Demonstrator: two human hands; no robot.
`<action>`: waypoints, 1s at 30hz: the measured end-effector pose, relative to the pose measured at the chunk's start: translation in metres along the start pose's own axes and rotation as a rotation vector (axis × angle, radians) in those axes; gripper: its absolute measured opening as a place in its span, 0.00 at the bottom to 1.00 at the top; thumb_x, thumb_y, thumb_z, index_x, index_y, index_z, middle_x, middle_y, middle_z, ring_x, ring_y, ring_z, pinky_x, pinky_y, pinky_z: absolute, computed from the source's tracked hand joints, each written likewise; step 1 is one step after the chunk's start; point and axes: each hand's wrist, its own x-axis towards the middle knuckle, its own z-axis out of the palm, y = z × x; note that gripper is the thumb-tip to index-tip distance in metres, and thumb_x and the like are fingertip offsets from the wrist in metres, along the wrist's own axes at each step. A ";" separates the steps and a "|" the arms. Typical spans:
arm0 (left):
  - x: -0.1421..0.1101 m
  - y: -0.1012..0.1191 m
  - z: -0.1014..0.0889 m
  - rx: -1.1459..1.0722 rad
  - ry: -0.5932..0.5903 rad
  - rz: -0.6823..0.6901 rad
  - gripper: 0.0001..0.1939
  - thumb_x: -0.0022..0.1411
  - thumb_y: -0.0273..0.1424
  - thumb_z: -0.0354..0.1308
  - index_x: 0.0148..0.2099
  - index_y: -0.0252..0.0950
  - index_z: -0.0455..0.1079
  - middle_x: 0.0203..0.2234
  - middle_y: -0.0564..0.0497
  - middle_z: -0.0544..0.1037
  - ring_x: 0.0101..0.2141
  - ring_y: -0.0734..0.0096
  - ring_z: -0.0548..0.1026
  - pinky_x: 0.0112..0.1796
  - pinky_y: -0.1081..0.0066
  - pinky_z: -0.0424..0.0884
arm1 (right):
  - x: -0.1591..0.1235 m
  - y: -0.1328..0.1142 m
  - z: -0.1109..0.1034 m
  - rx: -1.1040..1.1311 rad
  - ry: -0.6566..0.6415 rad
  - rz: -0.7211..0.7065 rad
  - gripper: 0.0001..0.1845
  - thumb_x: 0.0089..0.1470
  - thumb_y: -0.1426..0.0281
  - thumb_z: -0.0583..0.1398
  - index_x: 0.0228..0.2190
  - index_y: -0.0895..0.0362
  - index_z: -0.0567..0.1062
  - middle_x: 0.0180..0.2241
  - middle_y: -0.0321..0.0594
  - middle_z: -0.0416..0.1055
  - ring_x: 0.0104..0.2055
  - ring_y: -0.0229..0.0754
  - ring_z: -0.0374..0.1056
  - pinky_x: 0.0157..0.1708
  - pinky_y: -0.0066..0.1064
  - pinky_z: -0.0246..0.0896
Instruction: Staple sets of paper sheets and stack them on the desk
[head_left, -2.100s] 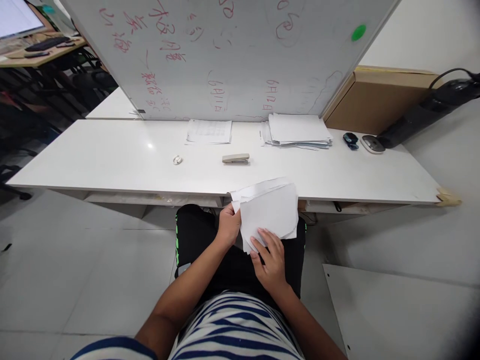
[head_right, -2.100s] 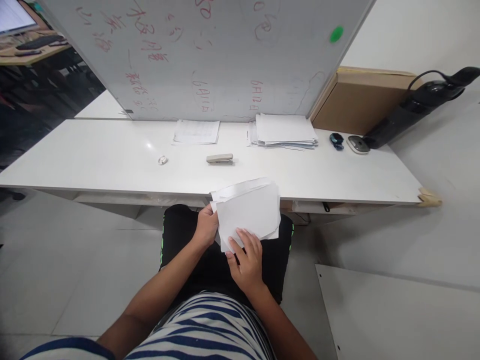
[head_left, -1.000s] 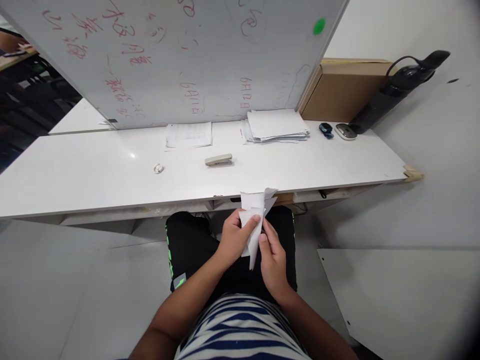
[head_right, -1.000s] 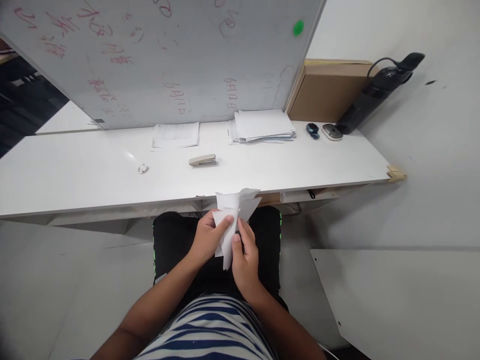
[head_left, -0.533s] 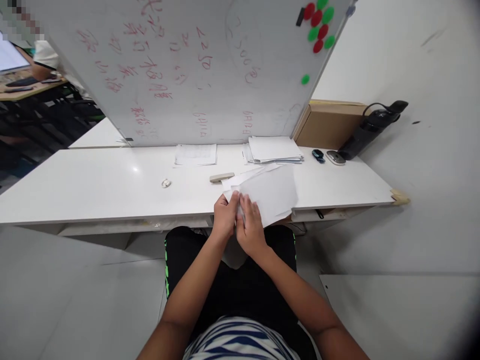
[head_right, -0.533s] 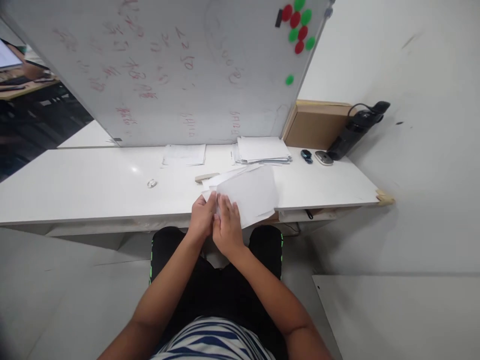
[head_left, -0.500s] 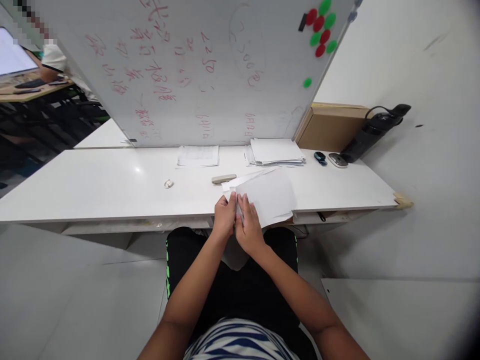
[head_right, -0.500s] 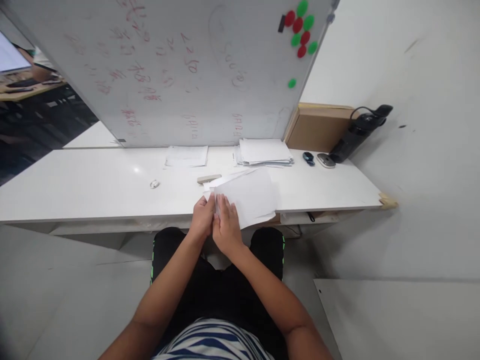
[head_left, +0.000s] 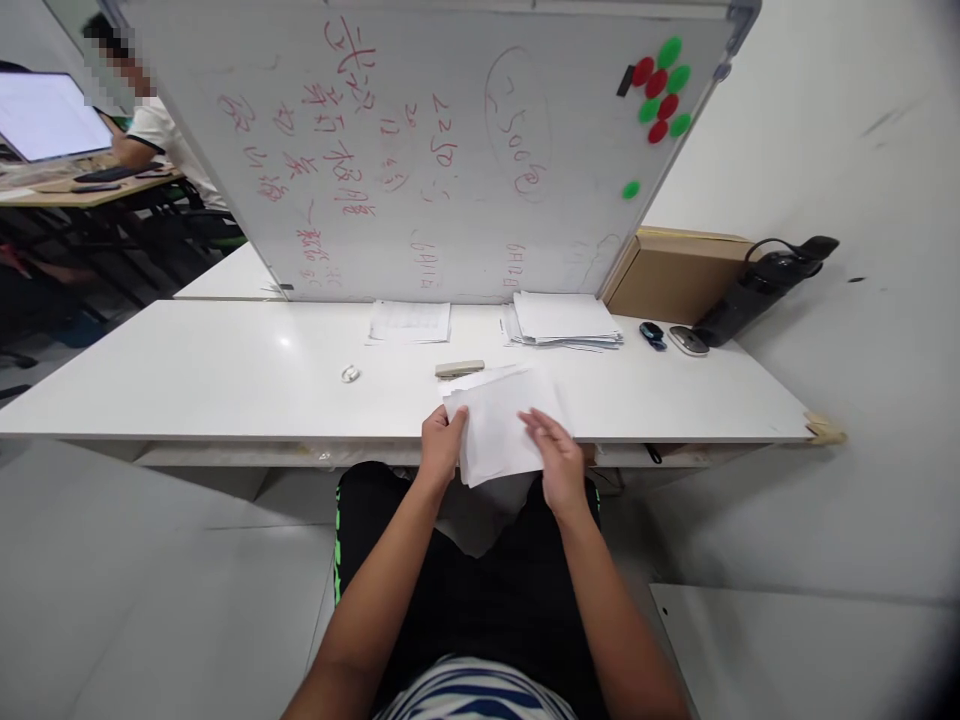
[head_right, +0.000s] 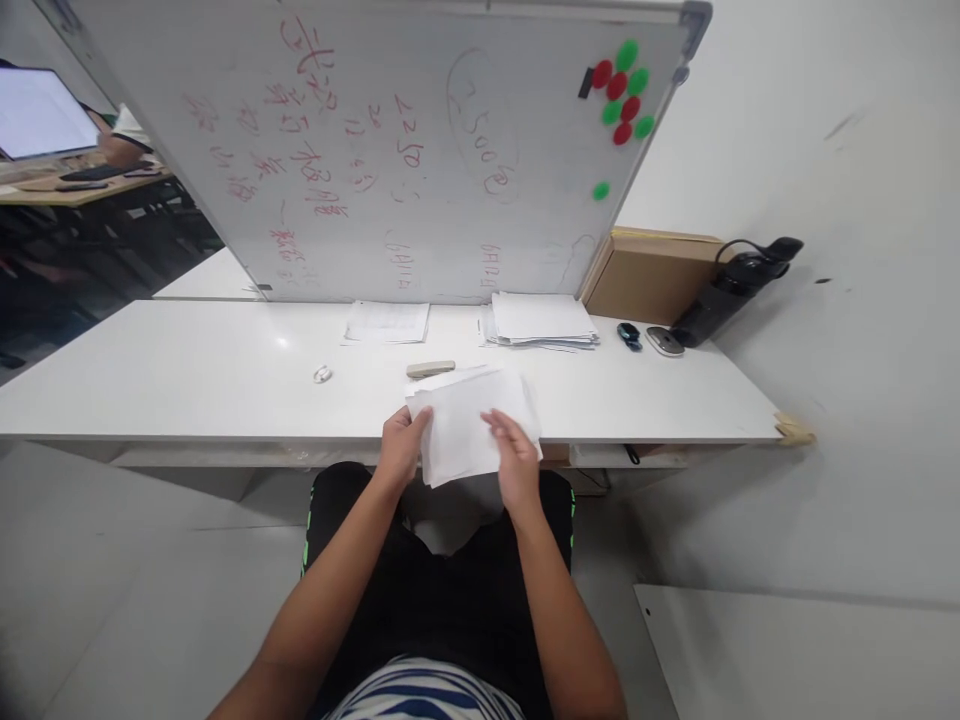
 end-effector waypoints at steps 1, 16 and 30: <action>0.002 0.003 -0.003 -0.002 -0.030 -0.004 0.20 0.49 0.43 0.65 0.38 0.32 0.74 0.26 0.50 0.76 0.26 0.70 0.71 0.29 0.72 0.66 | -0.002 0.005 -0.015 -0.052 0.215 -0.014 0.21 0.58 0.61 0.54 0.49 0.56 0.72 0.47 0.48 0.74 0.52 0.47 0.68 0.54 0.50 0.59; -0.008 0.064 -0.022 0.384 -0.745 -0.163 0.18 0.49 0.43 0.66 0.38 0.34 0.76 0.32 0.43 0.79 0.30 0.59 0.76 0.27 0.70 0.69 | 0.007 -0.004 -0.104 0.028 -0.144 0.351 0.29 0.51 0.54 0.61 0.52 0.52 0.69 0.52 0.47 0.70 0.53 0.49 0.66 0.48 0.42 0.64; -0.029 0.105 -0.026 0.544 -0.941 -0.067 0.16 0.59 0.43 0.58 0.36 0.34 0.71 0.29 0.50 0.76 0.29 0.70 0.73 0.29 0.74 0.67 | 0.060 -0.103 -0.082 -0.444 -0.946 0.086 0.16 0.52 0.55 0.61 0.38 0.49 0.79 0.54 0.38 0.67 0.62 0.52 0.54 0.60 0.43 0.48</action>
